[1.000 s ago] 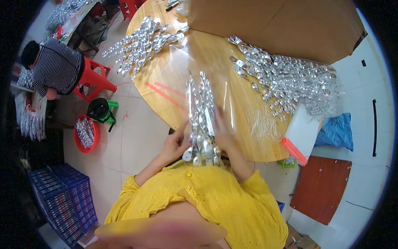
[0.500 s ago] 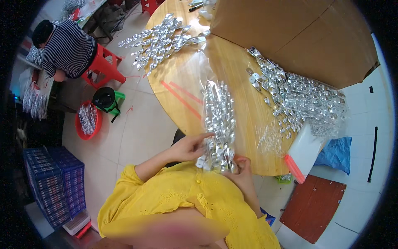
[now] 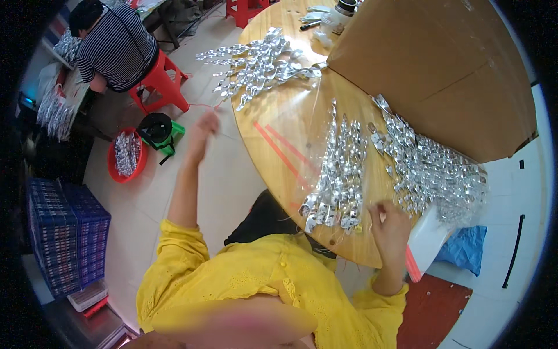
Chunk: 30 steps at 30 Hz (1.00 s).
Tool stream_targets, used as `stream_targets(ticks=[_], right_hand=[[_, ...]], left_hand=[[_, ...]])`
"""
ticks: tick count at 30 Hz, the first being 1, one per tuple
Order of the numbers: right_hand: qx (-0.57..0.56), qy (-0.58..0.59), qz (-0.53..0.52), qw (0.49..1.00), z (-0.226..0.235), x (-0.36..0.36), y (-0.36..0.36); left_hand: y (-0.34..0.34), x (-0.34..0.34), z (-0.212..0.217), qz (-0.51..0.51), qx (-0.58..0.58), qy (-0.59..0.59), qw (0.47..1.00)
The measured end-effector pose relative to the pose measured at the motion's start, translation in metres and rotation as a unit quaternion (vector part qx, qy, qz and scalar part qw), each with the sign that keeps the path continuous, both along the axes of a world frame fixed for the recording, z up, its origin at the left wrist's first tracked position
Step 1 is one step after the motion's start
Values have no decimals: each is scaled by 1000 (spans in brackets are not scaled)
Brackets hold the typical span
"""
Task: Packaging silver and gold decorative items into plastic bags and a cardboard box.
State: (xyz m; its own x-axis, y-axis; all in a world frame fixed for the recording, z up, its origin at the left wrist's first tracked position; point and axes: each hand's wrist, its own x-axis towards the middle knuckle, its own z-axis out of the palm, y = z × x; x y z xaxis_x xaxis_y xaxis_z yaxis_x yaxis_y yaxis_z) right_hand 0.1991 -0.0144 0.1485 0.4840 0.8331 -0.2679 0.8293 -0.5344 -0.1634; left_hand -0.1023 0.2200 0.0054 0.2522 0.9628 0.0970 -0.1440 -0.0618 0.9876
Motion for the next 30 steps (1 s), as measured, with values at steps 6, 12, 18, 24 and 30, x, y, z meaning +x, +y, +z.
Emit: stream_targets(ticks=[6, 12, 18, 24, 30], right_hand=[[239, 52, 422, 873, -22, -19, 148], [193, -84, 508, 835, -79, -45, 277], [226, -157, 589, 760, -112, -62, 332], [206, -99, 639, 735, -104, -58, 337], [233, -38, 658, 715, -100, -53, 337]], left_hand=[[152, -73, -44, 168, -149, -255, 940], [197, -30, -33, 170, -163, -241, 942], [218, -14, -44, 158, -105, -236, 953], [173, 24, -44, 67, -107, -249, 960], [130, 37, -39, -5, -40, -169, 985]])
